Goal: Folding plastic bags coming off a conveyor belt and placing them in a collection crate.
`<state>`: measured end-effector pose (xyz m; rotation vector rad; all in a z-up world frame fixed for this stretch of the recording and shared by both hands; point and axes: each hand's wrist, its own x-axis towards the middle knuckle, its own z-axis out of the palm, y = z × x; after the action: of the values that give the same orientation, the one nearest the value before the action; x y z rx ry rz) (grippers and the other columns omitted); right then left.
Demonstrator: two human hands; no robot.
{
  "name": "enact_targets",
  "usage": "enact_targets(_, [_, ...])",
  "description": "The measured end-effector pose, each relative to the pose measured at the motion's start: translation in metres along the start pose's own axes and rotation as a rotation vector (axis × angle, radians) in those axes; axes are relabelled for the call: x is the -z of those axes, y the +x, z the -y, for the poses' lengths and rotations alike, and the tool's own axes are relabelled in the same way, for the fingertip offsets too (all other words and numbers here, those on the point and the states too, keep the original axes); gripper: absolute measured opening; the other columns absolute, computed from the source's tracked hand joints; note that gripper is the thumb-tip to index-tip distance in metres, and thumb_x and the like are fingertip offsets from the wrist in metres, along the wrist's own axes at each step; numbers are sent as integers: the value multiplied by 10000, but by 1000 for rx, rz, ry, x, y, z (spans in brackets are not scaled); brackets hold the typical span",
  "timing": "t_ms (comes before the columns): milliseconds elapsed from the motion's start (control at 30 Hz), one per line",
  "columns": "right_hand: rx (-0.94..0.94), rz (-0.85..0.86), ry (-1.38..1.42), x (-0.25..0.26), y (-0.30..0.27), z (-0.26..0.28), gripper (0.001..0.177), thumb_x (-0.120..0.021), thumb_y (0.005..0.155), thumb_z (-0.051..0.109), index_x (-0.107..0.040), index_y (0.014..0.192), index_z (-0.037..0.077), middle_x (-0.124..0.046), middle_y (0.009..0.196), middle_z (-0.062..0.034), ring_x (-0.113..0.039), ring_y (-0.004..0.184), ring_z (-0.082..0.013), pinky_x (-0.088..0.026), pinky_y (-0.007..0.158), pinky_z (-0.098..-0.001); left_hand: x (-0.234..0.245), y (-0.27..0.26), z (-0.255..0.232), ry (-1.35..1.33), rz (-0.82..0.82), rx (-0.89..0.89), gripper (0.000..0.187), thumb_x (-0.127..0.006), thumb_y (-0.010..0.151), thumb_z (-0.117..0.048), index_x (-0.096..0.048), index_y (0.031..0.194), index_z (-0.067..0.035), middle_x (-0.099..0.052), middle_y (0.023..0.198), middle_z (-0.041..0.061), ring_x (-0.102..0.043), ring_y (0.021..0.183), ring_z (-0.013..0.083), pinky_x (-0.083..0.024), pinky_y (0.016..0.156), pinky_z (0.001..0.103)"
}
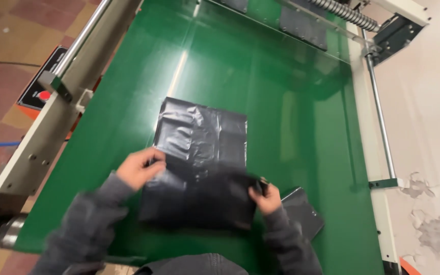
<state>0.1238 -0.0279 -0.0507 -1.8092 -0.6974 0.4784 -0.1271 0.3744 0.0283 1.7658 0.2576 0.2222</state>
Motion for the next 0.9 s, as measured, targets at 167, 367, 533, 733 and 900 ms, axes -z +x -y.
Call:
enact_targets(167, [47, -226, -69, -11, 171, -13, 304, -761, 926, 88, -681, 1198, -23, -708, 977, -74, -618, 881, -153, -529, 813, -307, 7, 153, 52, 318, -418, 12, 310, -719, 909, -315, -680, 1112, -85, -732, 937, 171, -705, 883, 343, -542, 791, 417])
enact_targets(367, [235, -238, -477, -33, 252, 2, 542, -804, 791, 203, -629, 1272, 23, -696, 1165, -149, -664, 1060, -292, -535, 938, -406, 5, 226, 96, 668, -420, 112, 280, -662, 969, -315, -604, 1114, -82, -716, 1056, 183, -659, 976, 420, -515, 833, 515])
enact_targets(533, [43, -4, -791, -45, 278, 48, 664, -848, 686, 308, -594, 1237, 39, -667, 1143, -156, -610, 1070, -363, -497, 943, -450, -8, 206, 65, 760, -483, 25, 330, -677, 912, -312, -598, 1112, -62, -697, 1056, 175, -659, 953, 416, -525, 775, 491])
enact_targets(733, [248, 41, -823, -61, 260, 51, 297, -777, 787, 199, -651, 1028, 79, -667, 1005, -115, -607, 988, -350, -473, 866, -437, -49, 153, 40, 477, -363, 164, 502, -642, 921, -470, -617, 1231, -76, -715, 1145, 140, -710, 1023, 337, -556, 817, 430])
enact_targets(900, [557, -95, -531, -66, 137, 135, 199, -716, 810, 9, -642, 976, 89, -680, 968, -85, -632, 921, -317, -485, 827, -415, -32, 113, 94, -899, -13, 660, 938, -264, 888, -810, -525, 1404, -71, -652, 1401, 110, -660, 1231, 242, -491, 955, 377])
